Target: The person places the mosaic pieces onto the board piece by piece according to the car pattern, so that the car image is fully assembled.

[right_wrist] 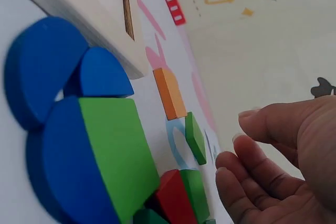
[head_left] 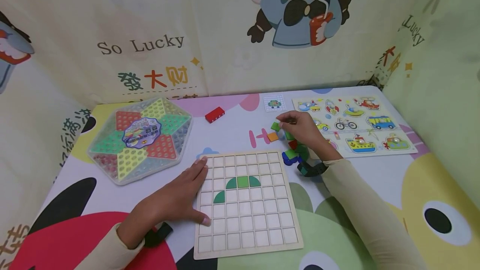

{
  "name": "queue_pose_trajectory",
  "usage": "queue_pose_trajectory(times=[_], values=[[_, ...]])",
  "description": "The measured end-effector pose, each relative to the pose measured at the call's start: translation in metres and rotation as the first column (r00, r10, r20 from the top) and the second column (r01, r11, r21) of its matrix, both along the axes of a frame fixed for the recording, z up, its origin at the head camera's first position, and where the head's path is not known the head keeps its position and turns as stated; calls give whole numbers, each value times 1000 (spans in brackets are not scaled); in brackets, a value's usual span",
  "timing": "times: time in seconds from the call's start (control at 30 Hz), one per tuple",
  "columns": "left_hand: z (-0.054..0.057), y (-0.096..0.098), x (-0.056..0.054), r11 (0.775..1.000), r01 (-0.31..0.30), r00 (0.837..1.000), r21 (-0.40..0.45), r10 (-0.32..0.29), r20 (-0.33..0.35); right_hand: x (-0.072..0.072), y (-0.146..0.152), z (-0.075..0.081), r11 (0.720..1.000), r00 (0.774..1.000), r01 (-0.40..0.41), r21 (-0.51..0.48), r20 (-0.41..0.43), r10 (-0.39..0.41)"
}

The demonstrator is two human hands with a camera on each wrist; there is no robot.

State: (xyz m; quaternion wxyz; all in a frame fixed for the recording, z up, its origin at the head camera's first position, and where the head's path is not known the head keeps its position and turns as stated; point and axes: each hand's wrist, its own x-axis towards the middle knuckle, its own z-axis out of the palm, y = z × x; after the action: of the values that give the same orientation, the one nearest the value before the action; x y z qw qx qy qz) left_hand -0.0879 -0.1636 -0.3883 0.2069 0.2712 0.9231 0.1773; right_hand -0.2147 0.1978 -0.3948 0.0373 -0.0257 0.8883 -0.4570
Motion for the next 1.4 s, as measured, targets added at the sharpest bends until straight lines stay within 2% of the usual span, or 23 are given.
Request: queue_pose_trajectory(times=[0.13, 0.37, 0.8, 1.0, 1.4], values=[[0, 0, 1, 1000, 1, 1000, 8, -1, -2, -4, 0, -3, 1000, 1000, -1, 0, 3, 1], [-1, 1, 1, 1000, 1, 1000, -1, -1, -8, -8, -3, -6, 996, 1000, -28, 80, 5, 27], [0, 2, 1, 1000, -6, 1000, -7, 6, -4, -13, -3, -6, 980, 993, -111, 163, 62, 102], [0, 1, 1, 1000, -13, 1000, 0, 13, 5, -12, -10, -9, 975, 994, -97, 201, 64, 85], [-2, -1, 1, 1000, -16, 1000, -1, 16, 3, -9, -11, -14, 990, 999, -49, 131, -3, 50]])
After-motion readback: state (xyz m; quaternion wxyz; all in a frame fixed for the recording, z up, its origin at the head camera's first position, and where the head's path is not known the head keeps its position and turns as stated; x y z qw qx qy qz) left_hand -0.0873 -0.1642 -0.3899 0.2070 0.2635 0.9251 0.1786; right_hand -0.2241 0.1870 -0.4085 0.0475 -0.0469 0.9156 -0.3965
